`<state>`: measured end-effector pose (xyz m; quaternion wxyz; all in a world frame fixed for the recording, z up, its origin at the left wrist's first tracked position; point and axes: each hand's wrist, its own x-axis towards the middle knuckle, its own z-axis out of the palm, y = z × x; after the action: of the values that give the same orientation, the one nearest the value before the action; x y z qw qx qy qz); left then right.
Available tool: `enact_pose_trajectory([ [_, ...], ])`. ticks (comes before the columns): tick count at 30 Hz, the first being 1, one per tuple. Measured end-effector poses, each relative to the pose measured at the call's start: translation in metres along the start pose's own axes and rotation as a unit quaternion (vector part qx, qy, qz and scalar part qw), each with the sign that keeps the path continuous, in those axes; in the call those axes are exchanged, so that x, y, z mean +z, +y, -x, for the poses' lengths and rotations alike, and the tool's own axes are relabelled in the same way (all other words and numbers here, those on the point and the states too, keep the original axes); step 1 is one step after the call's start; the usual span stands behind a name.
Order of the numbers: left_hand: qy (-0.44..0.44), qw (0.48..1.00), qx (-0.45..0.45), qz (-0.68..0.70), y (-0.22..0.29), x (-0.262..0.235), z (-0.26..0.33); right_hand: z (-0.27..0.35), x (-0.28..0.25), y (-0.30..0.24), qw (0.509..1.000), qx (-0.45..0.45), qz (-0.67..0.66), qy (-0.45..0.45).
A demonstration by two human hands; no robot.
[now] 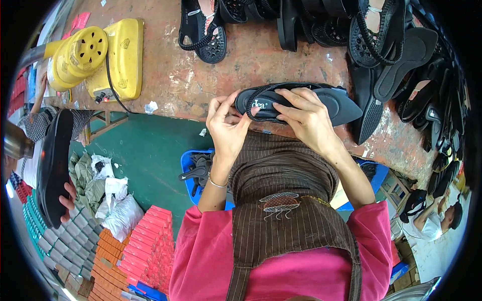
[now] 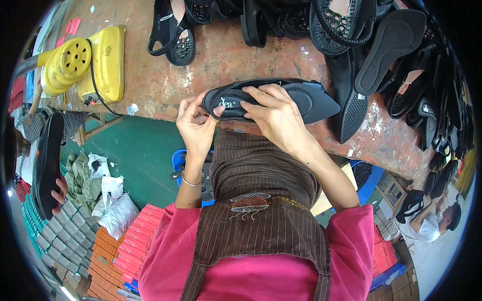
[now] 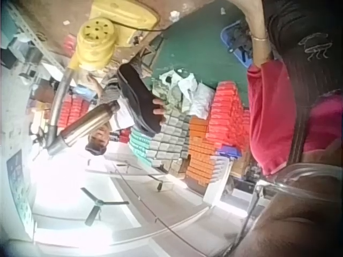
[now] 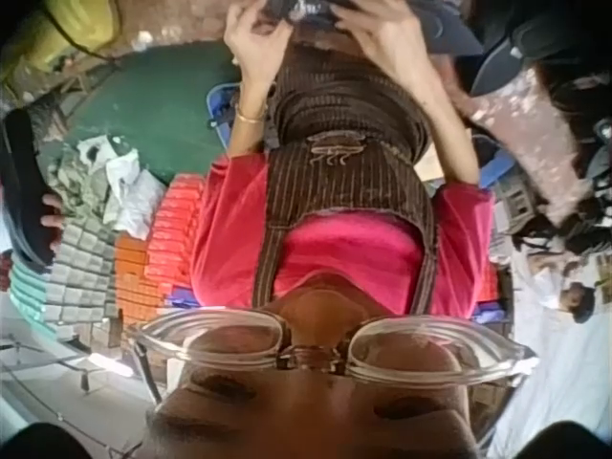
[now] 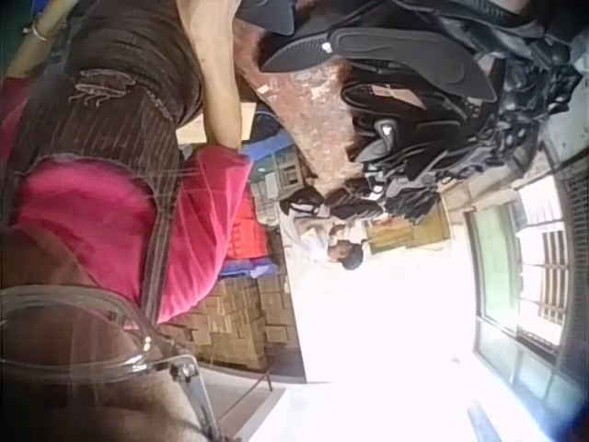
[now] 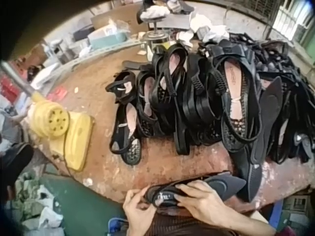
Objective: Inserting insoles into shoes and organizing them on a workshop bench.
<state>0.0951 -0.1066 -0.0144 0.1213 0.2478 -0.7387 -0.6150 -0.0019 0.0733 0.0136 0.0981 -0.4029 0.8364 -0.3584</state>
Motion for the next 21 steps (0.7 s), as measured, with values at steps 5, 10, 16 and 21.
enact_pose_trajectory([
  [5, 0.038, 0.992, 0.028, -0.115, 0.001, 0.004, -0.009, -0.002, 0.003, -0.004, 0.998, -0.018, 0.059, -0.015],
  [10, 0.034, 0.998, -0.011, -0.059, -0.001, 0.003, -0.013, 0.000, 0.008, -0.008, 0.997, -0.016, 0.073, -0.025],
  [16, 0.052, 0.994, 0.028, -0.093, -0.001, 0.007, -0.017, -0.011, 0.017, -0.001, 0.979, -0.119, 0.036, -0.160],
  [21, 0.000, 0.995, 0.023, -0.102, -0.007, -0.003, -0.026, 0.006, 0.012, -0.017, 0.981, -0.053, 0.154, -0.103],
])
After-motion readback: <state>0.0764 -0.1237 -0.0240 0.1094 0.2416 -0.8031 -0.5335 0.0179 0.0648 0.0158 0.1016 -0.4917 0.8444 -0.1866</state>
